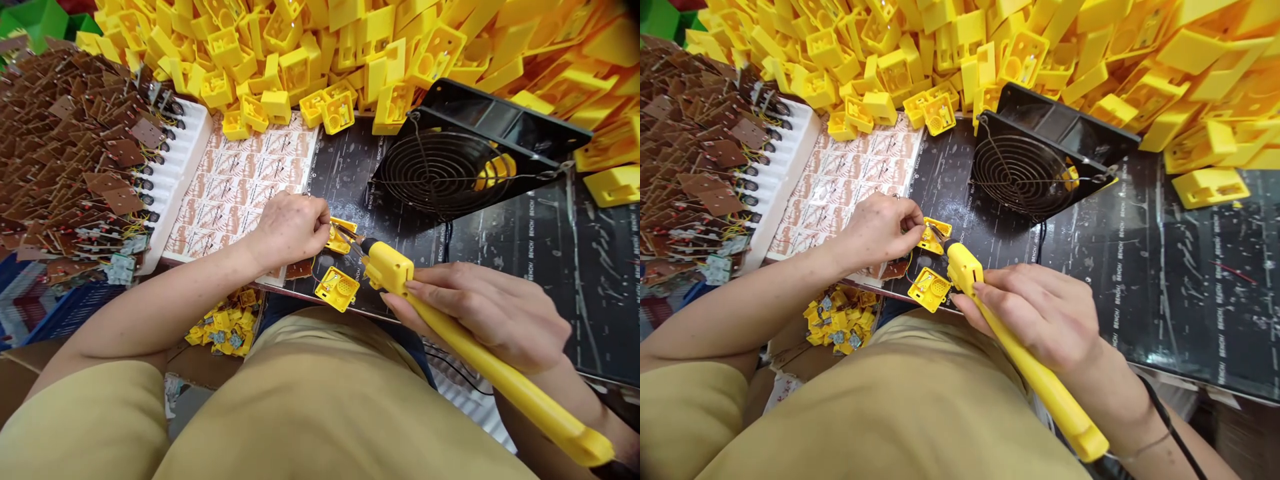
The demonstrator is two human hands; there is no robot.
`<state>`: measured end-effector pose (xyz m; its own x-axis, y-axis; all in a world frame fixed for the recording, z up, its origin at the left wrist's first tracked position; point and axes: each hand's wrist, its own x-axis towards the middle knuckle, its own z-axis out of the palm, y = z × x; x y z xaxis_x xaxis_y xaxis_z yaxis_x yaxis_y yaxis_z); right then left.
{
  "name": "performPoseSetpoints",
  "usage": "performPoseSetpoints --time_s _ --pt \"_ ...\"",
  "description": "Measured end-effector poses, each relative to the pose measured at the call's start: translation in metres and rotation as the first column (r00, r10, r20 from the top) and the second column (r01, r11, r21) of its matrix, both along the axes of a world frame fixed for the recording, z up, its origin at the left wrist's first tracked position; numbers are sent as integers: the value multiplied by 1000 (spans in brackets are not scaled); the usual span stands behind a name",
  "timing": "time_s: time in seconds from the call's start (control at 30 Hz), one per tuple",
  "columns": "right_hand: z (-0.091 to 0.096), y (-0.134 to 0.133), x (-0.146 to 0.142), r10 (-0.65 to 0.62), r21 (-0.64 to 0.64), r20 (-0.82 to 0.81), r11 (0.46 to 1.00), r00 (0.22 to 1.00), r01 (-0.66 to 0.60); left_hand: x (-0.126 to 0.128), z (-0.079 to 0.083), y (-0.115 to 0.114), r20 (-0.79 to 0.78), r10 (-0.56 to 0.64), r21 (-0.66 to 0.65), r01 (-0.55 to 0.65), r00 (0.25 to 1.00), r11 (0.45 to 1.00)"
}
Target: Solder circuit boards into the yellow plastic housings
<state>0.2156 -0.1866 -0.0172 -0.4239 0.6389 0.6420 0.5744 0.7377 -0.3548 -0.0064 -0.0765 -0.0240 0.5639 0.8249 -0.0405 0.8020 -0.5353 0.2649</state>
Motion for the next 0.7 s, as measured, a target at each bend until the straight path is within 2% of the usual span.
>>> performPoseSetpoints --time_s 0.23,0.43,0.53,0.63,0.7 --pt "6 -14 6 -194 -175 52 964 980 200 0 -1 0 -4 -12 12 12 1000 1000" --pt "3 -7 3 -166 -87 20 982 986 167 -1 -4 -1 -7 -12 24 12 1000 1000" --pt "-5 -10 4 -206 -77 -94 977 974 199 -4 4 -2 -4 -47 23 47 999 999" --pt "-13 -19 4 -404 -113 -222 915 887 388 -7 21 15 94 -40 16 39 995 999" --pt "-15 -23 4 -518 -182 -242 855 821 486 -4 29 43 168 26 67 -37 985 997"
